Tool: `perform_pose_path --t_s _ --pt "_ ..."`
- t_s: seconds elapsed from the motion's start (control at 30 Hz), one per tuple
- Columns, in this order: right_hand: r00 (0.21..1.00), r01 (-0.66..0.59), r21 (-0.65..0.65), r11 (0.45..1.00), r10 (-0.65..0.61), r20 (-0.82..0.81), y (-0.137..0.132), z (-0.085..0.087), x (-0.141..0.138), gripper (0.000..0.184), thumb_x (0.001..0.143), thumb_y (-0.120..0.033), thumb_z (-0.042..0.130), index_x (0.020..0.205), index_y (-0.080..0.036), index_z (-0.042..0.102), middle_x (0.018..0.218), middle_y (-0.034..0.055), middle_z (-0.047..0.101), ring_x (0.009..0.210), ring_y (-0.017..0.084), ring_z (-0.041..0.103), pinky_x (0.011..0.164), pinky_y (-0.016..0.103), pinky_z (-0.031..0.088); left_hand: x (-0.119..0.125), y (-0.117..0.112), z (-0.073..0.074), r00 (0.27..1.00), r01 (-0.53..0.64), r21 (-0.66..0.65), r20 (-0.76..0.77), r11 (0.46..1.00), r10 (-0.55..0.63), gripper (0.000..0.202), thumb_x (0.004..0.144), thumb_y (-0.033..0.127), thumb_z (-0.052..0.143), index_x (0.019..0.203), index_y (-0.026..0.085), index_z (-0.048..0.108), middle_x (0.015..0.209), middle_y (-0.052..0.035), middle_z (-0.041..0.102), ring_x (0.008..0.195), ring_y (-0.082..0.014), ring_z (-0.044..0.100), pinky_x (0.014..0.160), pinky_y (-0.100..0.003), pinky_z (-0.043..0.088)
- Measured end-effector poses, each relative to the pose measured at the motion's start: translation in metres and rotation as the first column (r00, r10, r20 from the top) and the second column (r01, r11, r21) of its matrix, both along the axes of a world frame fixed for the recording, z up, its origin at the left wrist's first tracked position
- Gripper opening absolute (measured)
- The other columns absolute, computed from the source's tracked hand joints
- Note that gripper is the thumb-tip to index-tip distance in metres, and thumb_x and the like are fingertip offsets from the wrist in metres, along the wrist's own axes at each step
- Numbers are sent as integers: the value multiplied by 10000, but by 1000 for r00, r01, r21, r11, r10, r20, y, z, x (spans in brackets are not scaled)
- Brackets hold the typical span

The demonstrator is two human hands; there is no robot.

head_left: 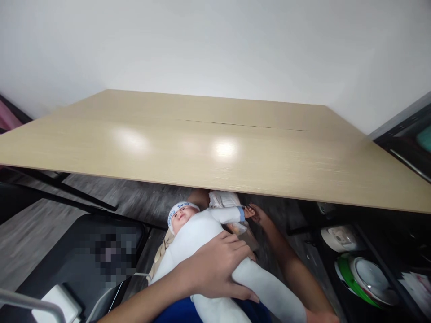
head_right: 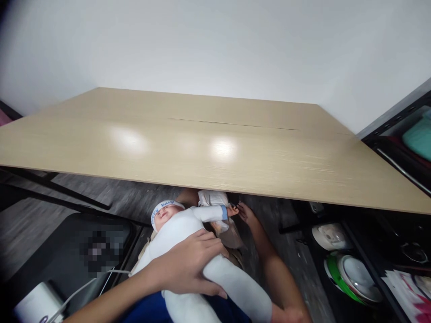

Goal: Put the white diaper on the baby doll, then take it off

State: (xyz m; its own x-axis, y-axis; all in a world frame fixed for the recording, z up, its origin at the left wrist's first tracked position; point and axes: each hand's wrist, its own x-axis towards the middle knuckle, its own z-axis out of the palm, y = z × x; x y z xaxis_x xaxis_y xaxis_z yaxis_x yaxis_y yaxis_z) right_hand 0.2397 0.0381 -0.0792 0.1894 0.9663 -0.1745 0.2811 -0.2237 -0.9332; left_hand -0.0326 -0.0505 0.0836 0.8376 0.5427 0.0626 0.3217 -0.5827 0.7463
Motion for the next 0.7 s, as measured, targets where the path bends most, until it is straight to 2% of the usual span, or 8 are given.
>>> perform_pose_path --t_s 0.17,0.23,0.33,0.4,0.47,0.53,0.63,0.7 --pt "999 22 2 1000 -23 33 1 10 14 612 1015 -745 569 1151 -189 784 1095 149 802 1067 325 764 965 518 625 0 1 0 998 59 35 13 998 -60 573 921 724 790 1251 261 714 1134 -45 778 1116 -285 710 1062 -412 458" --pt "998 -38 45 998 35 53 1 27 12 658 976 -779 540 1139 -196 798 1166 172 808 1158 356 748 1035 524 589 0 0 -2 997 73 38 28 997 -74 567 909 727 798 1227 264 724 1103 -39 774 1100 -278 713 1063 -408 453" --pt "971 -231 111 967 222 86 -5 62 -4 530 935 -685 686 1201 -245 815 1295 122 796 1243 322 713 1117 461 535 0 -1 -4 995 87 31 41 996 -88 552 907 714 806 1235 276 728 1141 -40 780 1128 -283 713 1075 -413 452" --pt "877 -464 106 879 440 193 -9 86 -23 491 911 -592 780 1280 -270 806 1329 95 783 1258 315 692 1137 447 509 1 -2 -3 996 85 36 33 996 -86 557 902 712 812 1243 280 728 1164 -43 777 1138 -289 707 1088 -424 458" --pt "670 -697 8 717 648 362 -10 105 -44 514 933 -516 782 1371 -249 757 1351 108 768 1268 330 677 1136 460 497 -1 -5 2 998 57 49 32 997 -59 558 915 711 802 1269 287 726 1196 -49 767 1151 -293 699 1107 -444 472" --pt "498 -797 -99 596 740 452 -8 118 -64 463 954 -432 751 1364 -216 729 1295 117 776 1203 334 699 1066 446 523 -9 -11 7 999 0 47 53 999 -3 519 971 672 766 1347 319 706 1330 -57 741 1245 -303 676 1162 -465 477" --pt "451 -805 -123 580 733 509 -8 134 -84 315 950 -341 729 1236 -210 727 1175 101 786 1061 311 723 928 393 539 -41 -32 0 971 -210 34 120 977 205 412 1076 510 679 1460 370 632 1546 -77 638 1436 -331 589 1249 -516 468" --pt "424 -806 -104 582 691 585 -12 147 -91 264 973 -327 705 1212 -214 706 1187 106 771 1086 318 708 929 395 524 -76 -51 -23 870 -467 9 186 884 457 344 1110 410 609 1452 370 596 1491 -109 647 1421 -337 603 1210 -548 523"
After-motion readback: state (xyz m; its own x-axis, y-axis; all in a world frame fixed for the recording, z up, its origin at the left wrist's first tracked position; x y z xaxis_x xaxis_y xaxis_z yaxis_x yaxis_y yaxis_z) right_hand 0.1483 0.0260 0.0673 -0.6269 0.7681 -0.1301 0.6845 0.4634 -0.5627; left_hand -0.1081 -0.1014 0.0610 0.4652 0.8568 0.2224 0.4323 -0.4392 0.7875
